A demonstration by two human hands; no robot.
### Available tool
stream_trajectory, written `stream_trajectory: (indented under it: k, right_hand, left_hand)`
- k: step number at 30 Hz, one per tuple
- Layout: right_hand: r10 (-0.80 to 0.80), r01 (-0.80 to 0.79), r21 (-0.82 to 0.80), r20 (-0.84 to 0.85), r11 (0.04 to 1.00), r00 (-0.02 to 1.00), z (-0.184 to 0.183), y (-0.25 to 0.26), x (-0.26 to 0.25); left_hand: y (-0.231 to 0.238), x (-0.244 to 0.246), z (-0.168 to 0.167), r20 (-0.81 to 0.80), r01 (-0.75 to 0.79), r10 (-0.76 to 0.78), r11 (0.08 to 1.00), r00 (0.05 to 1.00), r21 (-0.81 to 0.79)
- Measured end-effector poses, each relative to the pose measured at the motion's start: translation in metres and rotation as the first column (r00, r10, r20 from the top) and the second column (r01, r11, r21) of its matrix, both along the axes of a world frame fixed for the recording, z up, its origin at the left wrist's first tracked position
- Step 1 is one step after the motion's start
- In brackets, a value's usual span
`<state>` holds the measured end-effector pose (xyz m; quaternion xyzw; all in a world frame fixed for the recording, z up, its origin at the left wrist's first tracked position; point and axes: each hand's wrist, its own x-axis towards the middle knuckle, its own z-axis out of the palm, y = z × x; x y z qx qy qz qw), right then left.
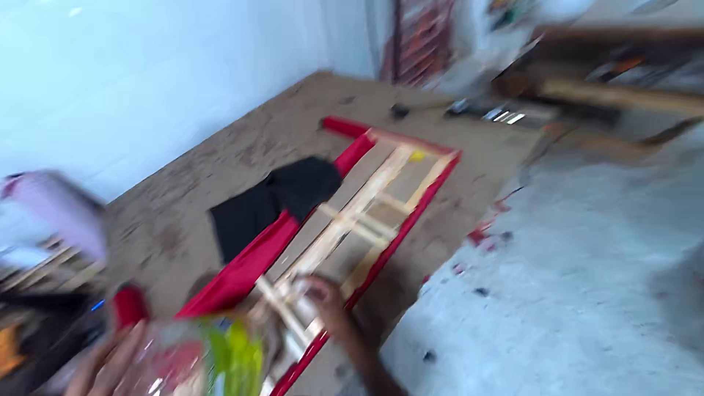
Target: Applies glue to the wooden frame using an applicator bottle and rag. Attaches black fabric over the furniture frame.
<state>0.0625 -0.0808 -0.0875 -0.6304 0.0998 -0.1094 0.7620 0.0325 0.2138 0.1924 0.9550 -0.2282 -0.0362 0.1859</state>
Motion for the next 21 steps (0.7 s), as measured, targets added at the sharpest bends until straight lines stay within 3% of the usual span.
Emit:
stream_trajectory:
  k: [4,9,15,18,20,21]
  right_hand:
    - [0.041,-0.041,0.013,-0.038,0.999,0.998,-0.021,0.009,0.005]
    - [0.057,-0.056,0.034,-0.028,0.998,0.998,-0.026,0.010,0.003]
    - [0.055,-0.053,0.072,-0.028,0.996,0.998,-0.027,0.008,0.000]
    - [0.151,-0.146,0.074,-0.074,0.987,0.986,-0.018,0.002,-0.006]
    - [0.237,-0.233,0.056,-0.096,0.971,0.967,-0.006,-0.004,-0.015]
    - [0.269,-0.265,0.046,-0.117,0.963,0.956,0.001,-0.004,-0.019]
  left_hand:
    - [0.013,0.004,-0.021,0.037,-0.108,0.107,0.993,0.994,0.038]
    - [0.017,-0.001,0.007,0.025,-0.085,0.084,0.994,0.996,0.061]
    - [0.028,-0.002,-0.014,0.010,-0.138,0.137,0.989,0.990,0.056]
    - [0.056,-0.008,-0.024,-0.074,-0.284,0.280,0.957,0.957,-0.058]
    - [0.091,-0.014,-0.048,-0.175,-0.376,0.340,0.888,0.924,-0.263]
    - [0.112,-0.019,-0.067,-0.237,-0.434,0.366,0.809,0.900,-0.397]
